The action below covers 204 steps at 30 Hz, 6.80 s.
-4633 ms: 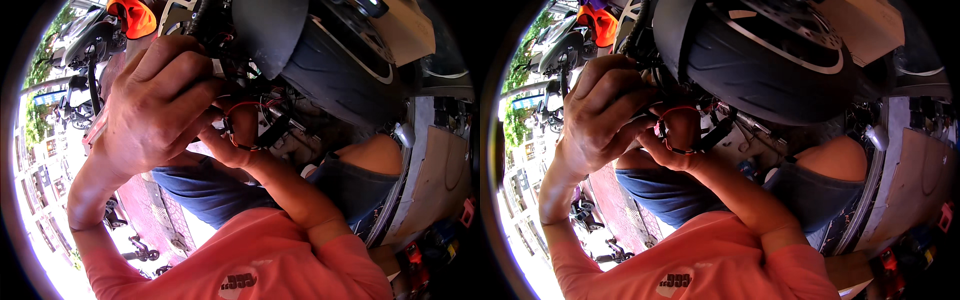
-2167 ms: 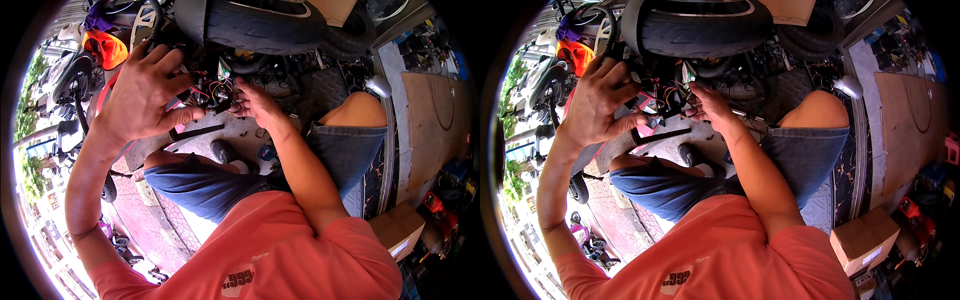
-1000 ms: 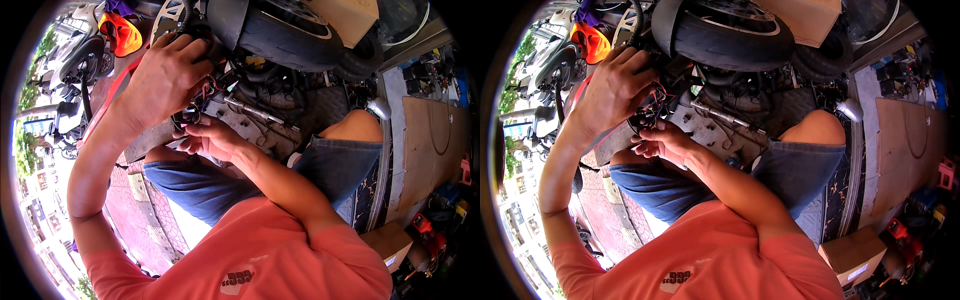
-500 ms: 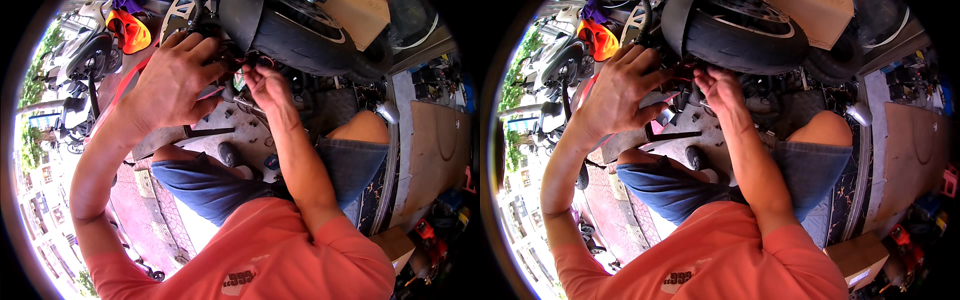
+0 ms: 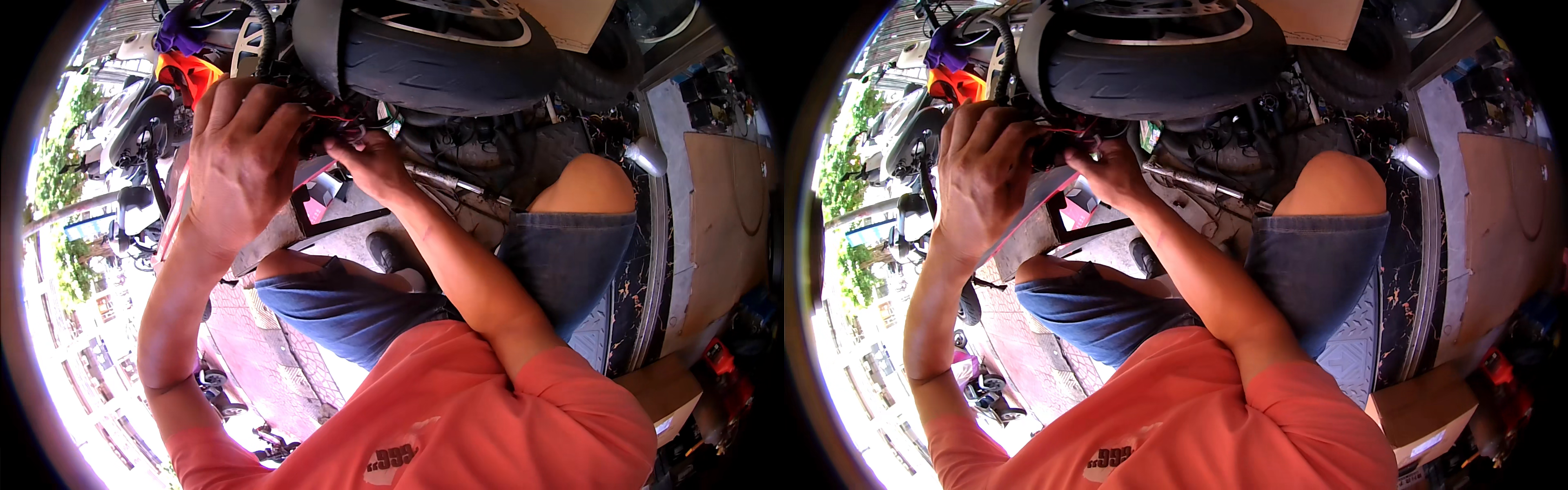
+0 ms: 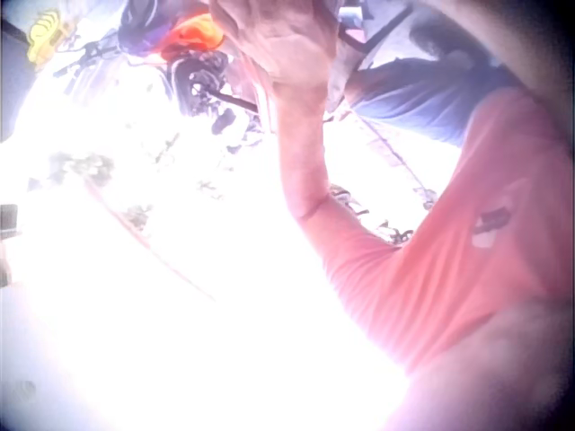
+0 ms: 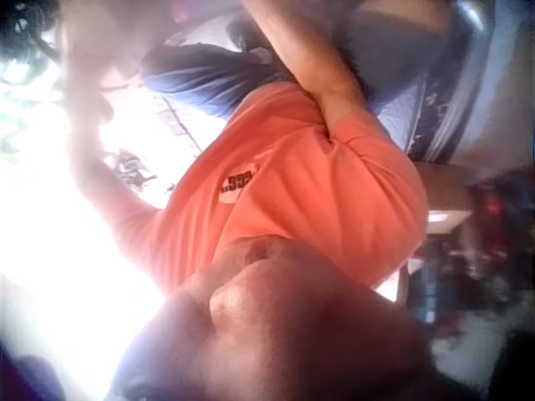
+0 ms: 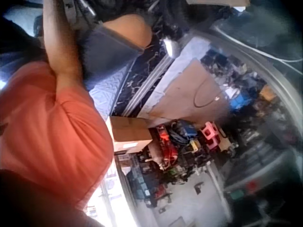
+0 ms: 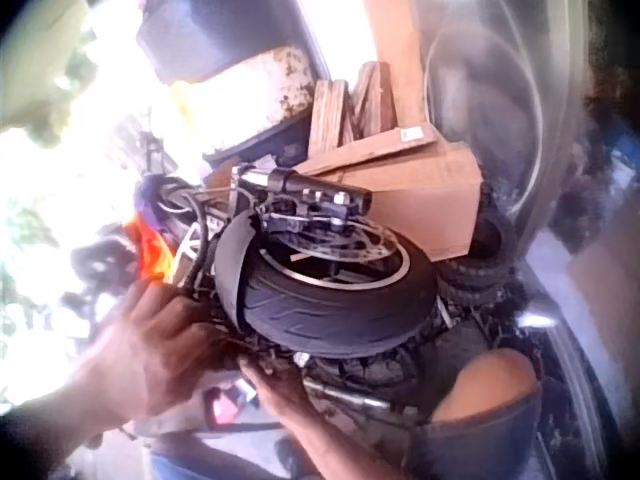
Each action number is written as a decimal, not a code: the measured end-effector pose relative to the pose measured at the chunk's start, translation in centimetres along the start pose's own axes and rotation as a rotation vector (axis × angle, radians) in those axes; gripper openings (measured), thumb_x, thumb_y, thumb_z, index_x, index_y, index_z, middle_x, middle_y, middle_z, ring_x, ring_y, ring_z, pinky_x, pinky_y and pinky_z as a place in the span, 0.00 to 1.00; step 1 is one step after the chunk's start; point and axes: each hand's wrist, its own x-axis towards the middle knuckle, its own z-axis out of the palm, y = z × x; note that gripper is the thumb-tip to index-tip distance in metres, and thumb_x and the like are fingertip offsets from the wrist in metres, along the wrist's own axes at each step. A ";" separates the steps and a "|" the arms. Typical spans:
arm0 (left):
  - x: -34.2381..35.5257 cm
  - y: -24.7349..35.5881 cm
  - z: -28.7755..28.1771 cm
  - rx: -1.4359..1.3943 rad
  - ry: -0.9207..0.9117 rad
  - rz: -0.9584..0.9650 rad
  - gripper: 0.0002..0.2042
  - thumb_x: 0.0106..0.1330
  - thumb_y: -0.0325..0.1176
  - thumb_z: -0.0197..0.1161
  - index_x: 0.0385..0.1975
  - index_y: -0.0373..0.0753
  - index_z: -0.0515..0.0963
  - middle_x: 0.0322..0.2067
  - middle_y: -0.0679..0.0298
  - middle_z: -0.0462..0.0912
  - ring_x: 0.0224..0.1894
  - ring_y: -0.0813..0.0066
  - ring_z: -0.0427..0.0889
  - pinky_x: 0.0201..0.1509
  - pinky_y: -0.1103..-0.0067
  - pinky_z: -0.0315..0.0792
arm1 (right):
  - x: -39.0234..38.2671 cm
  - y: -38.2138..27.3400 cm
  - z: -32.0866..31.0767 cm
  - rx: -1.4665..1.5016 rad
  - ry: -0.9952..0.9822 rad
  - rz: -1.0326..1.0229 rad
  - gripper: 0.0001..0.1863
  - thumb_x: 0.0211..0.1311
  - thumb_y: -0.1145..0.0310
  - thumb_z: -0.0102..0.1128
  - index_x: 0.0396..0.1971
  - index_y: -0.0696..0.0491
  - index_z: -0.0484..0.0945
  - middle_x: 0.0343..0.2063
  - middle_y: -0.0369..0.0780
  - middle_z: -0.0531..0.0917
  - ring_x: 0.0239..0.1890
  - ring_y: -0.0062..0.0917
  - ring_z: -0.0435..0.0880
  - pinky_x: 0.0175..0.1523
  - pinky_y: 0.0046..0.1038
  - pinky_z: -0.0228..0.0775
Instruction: The person connects multiple electrical wires and plastic connectors on an electric scooter, then tucks the wiring and a metal controller box into the scooter's frame.
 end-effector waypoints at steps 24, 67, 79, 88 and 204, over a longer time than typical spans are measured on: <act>0.1 -1.1 -0.6 -0.451 -0.128 -0.204 0.18 0.50 0.20 0.66 0.45 0.35 0.83 0.38 0.56 0.80 0.42 0.56 0.81 0.47 0.69 0.74 | 0.8 -2.5 0.3 -0.004 -0.117 -0.284 0.20 0.61 0.70 0.77 0.53 0.54 0.84 0.45 0.35 0.89 0.47 0.18 0.86 0.55 0.25 0.80; -0.5 -2.6 0.0 -0.647 -0.098 -0.158 0.09 0.51 0.22 0.56 0.33 0.32 0.75 0.38 0.51 0.75 0.38 0.50 0.77 0.45 0.66 0.72 | 1.7 -3.7 -1.6 -0.122 -0.250 -0.173 0.21 0.63 0.68 0.75 0.55 0.54 0.84 0.43 0.35 0.90 0.47 0.19 0.86 0.56 0.26 0.76; -0.7 -1.6 0.4 -0.596 -0.081 -0.252 0.08 0.57 0.26 0.67 0.32 0.33 0.75 0.36 0.54 0.76 0.35 0.55 0.78 0.40 0.68 0.72 | 2.1 -4.6 1.1 -0.763 0.359 -0.315 0.25 0.39 0.64 0.82 0.41 0.53 0.86 0.38 0.45 0.87 0.43 0.47 0.85 0.54 0.45 0.73; 0.6 0.2 0.4 -0.233 -0.083 -0.257 0.07 0.58 0.27 0.71 0.33 0.39 0.79 0.33 0.59 0.76 0.36 0.55 0.78 0.40 0.63 0.72 | 2.0 -4.3 2.2 -0.884 0.222 -0.487 0.20 0.43 0.65 0.76 0.40 0.53 0.86 0.39 0.46 0.87 0.44 0.47 0.84 0.51 0.43 0.73; -2.0 -8.5 -0.7 -1.111 -0.377 -0.677 0.22 0.72 0.39 0.65 0.57 0.28 0.77 0.46 0.60 0.86 0.47 0.75 0.83 0.57 0.78 0.73 | -0.4 -1.9 1.7 -0.184 -0.060 -0.320 0.15 0.66 0.65 0.59 0.51 0.53 0.78 0.49 0.47 0.80 0.56 0.45 0.76 0.63 0.42 0.65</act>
